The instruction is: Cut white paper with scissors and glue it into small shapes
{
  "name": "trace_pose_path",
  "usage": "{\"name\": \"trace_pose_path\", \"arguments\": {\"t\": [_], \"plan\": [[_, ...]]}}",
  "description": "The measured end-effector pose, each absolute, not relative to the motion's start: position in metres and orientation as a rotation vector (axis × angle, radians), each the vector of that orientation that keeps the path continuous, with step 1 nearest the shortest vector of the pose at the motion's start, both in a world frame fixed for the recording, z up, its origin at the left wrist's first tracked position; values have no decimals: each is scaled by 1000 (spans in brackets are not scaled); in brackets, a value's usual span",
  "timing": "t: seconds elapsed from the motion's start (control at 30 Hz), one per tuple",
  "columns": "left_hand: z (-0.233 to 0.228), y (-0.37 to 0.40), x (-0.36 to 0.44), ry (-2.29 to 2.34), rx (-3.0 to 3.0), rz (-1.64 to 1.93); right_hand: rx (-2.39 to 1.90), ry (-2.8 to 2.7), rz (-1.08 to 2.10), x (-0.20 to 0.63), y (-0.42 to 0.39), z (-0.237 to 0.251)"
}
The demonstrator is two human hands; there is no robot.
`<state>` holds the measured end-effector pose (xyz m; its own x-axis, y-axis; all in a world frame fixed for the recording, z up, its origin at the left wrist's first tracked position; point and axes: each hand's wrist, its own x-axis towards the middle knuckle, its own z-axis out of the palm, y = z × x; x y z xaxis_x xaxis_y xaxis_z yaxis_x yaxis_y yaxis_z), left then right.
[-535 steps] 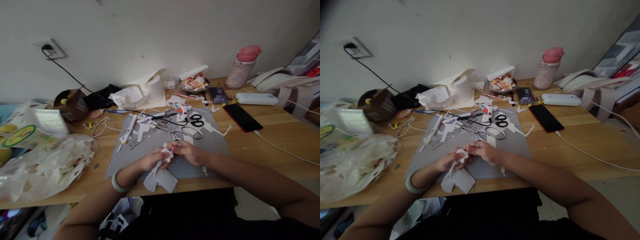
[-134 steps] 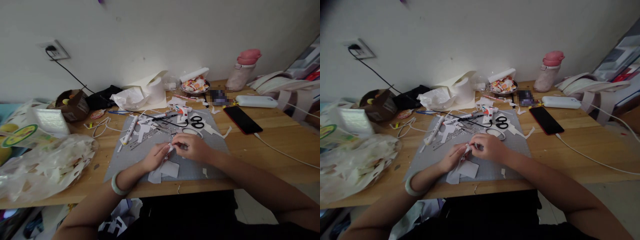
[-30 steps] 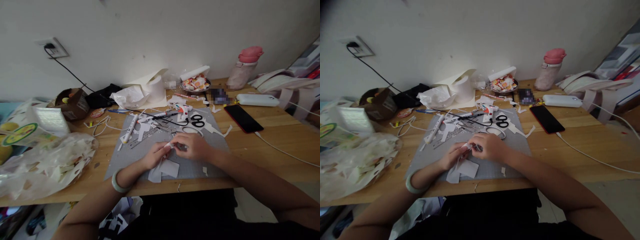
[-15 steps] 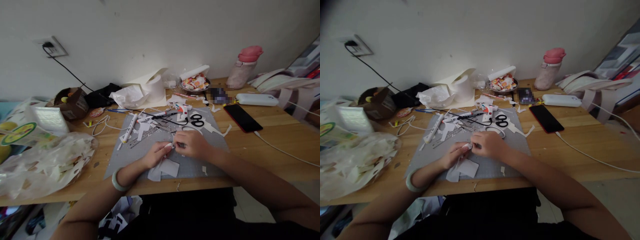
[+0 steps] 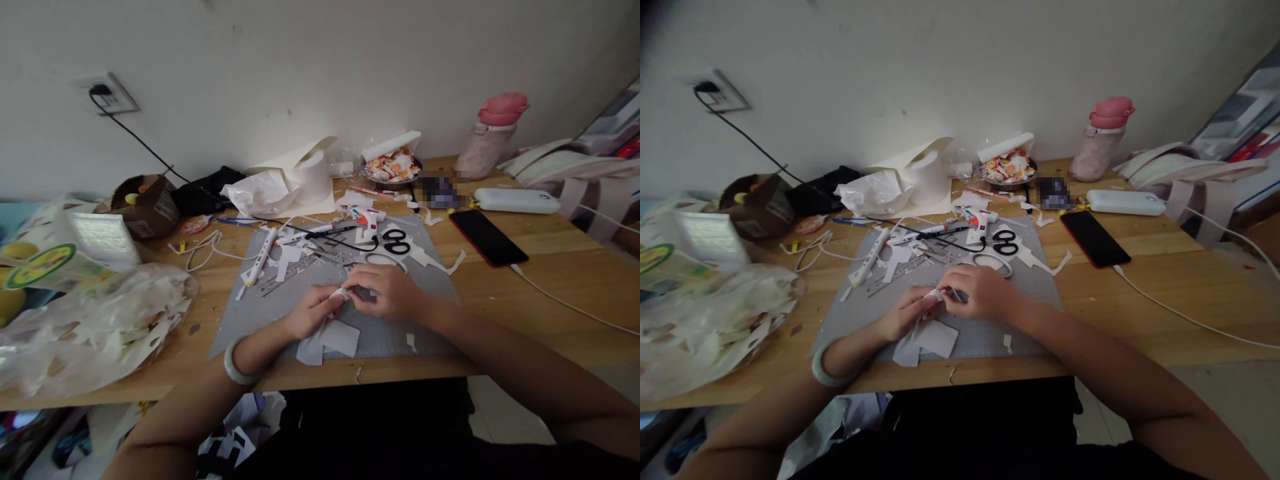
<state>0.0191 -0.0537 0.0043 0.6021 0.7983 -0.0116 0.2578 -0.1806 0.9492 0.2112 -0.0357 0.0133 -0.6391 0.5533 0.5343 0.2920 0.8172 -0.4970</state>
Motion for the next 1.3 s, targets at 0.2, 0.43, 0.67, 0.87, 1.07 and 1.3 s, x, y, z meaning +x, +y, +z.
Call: {"name": "trace_pose_path", "arguments": {"t": [0.2, 0.43, 0.67, 0.87, 1.07, 1.3], "plan": [[5, -54, 20, 850, 1776, 562, -656, -2319, 486, 211, -36, 11], [5, -53, 23, 875, 1791, 548, -736, -2387, 362, 210, -36, 12], [6, -57, 19, 883, 1770, 575, -1014, -2149, 357, 222, -20, 16], [5, -56, 20, 882, 1783, 562, -785, -2236, 528, 216, -29, 13], [6, -54, 22, 880, 1827, 551, -666, -2313, 445, 209, -38, 11], [4, -49, 14, 1001, 1875, 618, -894, -2267, 298, 216, -28, 14]]}}
